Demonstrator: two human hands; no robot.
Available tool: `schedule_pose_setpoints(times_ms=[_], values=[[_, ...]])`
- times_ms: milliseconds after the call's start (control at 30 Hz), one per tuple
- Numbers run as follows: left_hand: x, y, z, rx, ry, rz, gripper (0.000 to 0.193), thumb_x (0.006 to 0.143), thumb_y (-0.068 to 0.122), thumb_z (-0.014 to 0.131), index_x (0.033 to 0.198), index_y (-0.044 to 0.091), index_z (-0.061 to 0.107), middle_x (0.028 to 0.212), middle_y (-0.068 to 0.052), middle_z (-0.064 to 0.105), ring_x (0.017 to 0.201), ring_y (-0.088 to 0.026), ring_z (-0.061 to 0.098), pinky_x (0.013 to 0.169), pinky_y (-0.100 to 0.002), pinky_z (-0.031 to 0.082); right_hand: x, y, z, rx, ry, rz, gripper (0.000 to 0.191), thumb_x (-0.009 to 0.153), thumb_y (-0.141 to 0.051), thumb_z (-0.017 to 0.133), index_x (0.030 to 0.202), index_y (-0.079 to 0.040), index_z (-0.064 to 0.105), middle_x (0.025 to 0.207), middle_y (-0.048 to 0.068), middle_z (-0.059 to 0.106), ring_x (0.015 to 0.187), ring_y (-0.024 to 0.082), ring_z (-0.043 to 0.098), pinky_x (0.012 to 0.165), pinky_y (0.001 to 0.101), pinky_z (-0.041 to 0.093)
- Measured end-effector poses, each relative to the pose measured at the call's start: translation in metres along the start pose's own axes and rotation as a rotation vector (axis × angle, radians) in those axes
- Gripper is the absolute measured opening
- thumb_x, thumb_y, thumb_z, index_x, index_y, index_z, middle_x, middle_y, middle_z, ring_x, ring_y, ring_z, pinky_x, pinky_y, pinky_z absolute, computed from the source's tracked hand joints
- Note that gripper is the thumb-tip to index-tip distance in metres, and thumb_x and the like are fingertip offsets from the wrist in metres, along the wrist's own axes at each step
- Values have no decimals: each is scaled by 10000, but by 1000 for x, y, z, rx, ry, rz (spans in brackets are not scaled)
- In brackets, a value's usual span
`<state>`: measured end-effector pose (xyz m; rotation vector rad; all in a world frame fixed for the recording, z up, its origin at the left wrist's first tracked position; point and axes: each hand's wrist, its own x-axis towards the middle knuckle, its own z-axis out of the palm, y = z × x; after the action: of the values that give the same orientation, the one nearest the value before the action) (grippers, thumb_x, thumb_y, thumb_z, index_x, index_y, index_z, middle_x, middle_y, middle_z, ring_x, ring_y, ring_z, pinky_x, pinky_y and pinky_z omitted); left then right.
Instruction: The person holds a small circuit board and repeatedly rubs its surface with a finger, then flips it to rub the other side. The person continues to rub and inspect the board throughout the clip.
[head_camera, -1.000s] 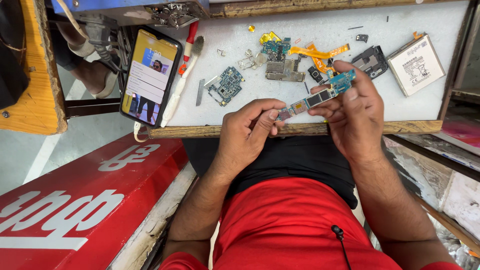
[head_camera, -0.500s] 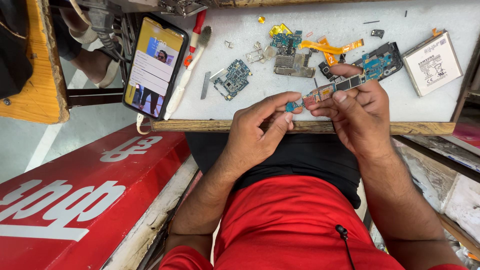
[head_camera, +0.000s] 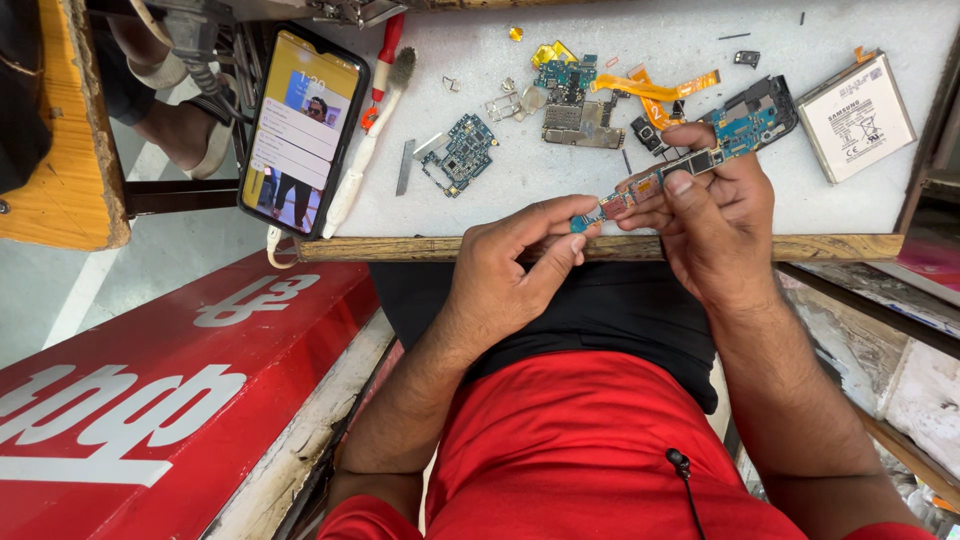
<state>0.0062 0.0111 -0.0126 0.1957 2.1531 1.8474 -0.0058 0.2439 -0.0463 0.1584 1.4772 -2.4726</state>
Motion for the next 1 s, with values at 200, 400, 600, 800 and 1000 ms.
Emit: schedule_pose_setpoints(times_ms=[200, 400, 600, 800, 1000], values=[[-6, 3, -2, -39, -14, -22, 360, 1019, 87, 697, 1374, 110, 641, 1052, -59, 797, 927, -113, 793, 844, -259, 652, 2, -1, 5, 76, -39, 0, 406, 1145, -69, 516, 1528, 27, 420, 1102, 266, 683, 987, 310, 745, 889, 442, 673], [-13, 8, -15, 158, 27, 45, 305, 1010, 126, 726, 1311, 112, 682, 1104, -79, 782, 918, -152, 790, 791, -280, 640, 3, -4, 12, 95, 36, 21, 391, 1033, -52, 535, 1409, -22, 429, 1221, 167, 674, 1210, 283, 718, 825, 455, 674], [-6, 2, -71, 842, 540, -21, 255, 1021, 135, 735, 1263, 64, 698, 1100, -95, 756, 873, -220, 768, 759, -342, 617, 2, -2, 2, -47, -102, 36, 359, 1087, -36, 548, 1434, 27, 480, 1036, 200, 665, 1066, 298, 728, 766, 438, 689], [-5, -13, -58, 1109, 581, -113, 367, 947, 144, 758, 1292, 46, 682, 1168, -129, 701, 1036, -305, 685, 868, -428, 558, 4, -8, -1, -97, -205, 74, 467, 1069, -68, 540, 1503, 59, 424, 1071, 216, 703, 1038, 261, 717, 833, 337, 626], [-1, -10, -55, 1060, 552, -142, 419, 929, 102, 747, 1335, 35, 664, 1091, -127, 684, 993, -319, 658, 867, -443, 537, 1, -14, -2, -106, -288, 105, 528, 1107, -184, 532, 1547, 86, 423, 1049, 218, 721, 1024, 236, 708, 853, 336, 602]])
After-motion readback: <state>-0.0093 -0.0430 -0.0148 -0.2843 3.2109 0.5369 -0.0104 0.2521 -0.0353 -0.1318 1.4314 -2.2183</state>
